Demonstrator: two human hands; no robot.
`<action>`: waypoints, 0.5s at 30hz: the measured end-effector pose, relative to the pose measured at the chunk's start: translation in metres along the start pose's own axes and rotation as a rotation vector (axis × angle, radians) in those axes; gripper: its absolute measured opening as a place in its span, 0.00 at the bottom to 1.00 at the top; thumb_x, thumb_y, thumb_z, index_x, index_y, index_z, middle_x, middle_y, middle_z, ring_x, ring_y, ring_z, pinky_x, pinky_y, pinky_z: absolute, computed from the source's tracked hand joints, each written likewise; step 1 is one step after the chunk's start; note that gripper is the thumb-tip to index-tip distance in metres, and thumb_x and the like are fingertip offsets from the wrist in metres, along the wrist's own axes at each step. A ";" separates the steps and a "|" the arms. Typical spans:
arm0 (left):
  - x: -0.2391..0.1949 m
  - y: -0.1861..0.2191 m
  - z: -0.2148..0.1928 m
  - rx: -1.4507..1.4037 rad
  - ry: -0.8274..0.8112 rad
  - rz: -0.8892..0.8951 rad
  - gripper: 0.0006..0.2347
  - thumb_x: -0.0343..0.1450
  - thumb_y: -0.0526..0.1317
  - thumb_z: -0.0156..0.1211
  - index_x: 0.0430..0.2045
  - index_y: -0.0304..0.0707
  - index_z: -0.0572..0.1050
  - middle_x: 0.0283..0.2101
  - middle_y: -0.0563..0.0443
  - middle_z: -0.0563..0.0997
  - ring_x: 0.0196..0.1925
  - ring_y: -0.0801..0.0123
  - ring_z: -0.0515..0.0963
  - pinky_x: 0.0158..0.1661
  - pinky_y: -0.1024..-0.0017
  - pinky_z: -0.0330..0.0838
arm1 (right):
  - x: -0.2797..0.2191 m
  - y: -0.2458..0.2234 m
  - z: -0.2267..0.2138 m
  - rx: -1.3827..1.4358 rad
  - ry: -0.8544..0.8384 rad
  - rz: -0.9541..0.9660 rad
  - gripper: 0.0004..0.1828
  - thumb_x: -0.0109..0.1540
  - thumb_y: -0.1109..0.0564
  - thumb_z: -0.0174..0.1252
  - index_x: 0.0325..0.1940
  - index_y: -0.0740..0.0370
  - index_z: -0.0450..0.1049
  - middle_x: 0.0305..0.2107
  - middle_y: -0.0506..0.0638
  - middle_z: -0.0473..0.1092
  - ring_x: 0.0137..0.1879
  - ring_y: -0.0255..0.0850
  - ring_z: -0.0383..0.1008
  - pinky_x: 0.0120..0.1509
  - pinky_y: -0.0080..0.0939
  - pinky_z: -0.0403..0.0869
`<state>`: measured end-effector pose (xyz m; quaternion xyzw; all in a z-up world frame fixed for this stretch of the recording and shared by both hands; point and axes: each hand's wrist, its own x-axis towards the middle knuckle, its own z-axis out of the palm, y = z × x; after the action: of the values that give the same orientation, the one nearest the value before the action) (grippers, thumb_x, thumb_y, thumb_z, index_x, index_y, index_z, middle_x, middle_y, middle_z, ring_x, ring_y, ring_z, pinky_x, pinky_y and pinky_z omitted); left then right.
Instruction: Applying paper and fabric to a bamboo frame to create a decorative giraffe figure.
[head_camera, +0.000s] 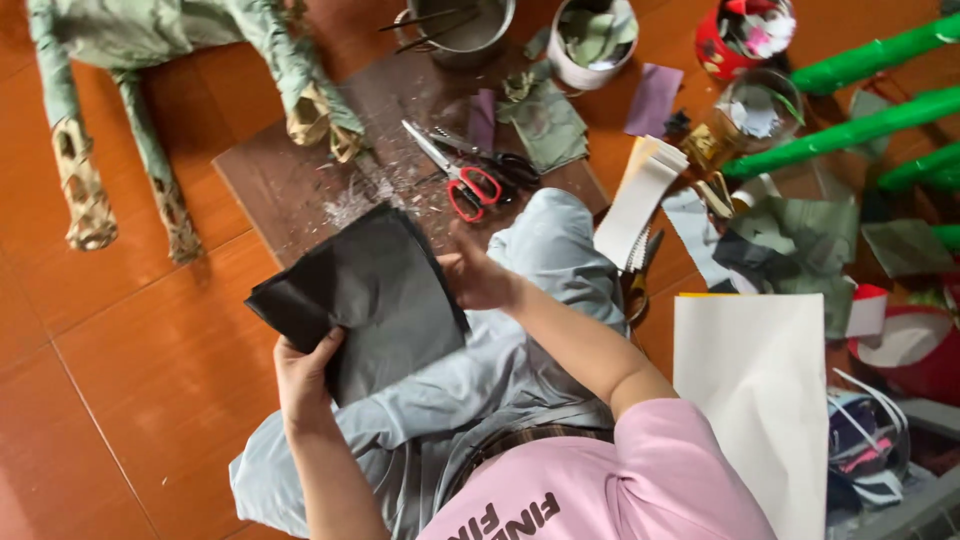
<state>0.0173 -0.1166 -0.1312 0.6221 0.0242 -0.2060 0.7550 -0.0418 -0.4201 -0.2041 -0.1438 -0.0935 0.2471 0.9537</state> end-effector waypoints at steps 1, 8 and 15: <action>0.000 -0.002 0.005 0.005 -0.008 -0.006 0.12 0.68 0.27 0.69 0.44 0.29 0.78 0.44 0.49 0.84 0.44 0.69 0.82 0.48 0.70 0.77 | -0.009 -0.007 0.014 0.003 0.004 -0.010 0.50 0.68 0.21 0.35 0.72 0.68 0.60 0.63 0.53 0.69 0.68 0.44 0.70 0.74 0.47 0.69; 0.006 -0.016 0.050 0.031 -0.185 0.055 0.20 0.69 0.29 0.66 0.56 0.32 0.73 0.55 0.48 0.78 0.55 0.70 0.78 0.58 0.70 0.70 | -0.063 -0.012 0.036 -1.159 0.491 -0.247 0.32 0.66 0.59 0.60 0.72 0.70 0.59 0.60 0.52 0.69 0.64 0.38 0.69 0.69 0.40 0.67; 0.005 -0.069 0.049 0.725 -0.295 0.306 0.23 0.70 0.36 0.66 0.62 0.36 0.70 0.63 0.42 0.77 0.69 0.57 0.71 0.67 0.61 0.61 | -0.156 -0.097 -0.019 -0.661 1.228 -1.150 0.17 0.65 0.66 0.60 0.58 0.60 0.70 0.51 0.46 0.72 0.52 0.34 0.75 0.61 0.37 0.75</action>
<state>-0.0127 -0.1740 -0.1854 0.8078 -0.2509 -0.1737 0.5043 -0.1280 -0.5832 -0.2074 -0.4481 0.3085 -0.4275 0.7220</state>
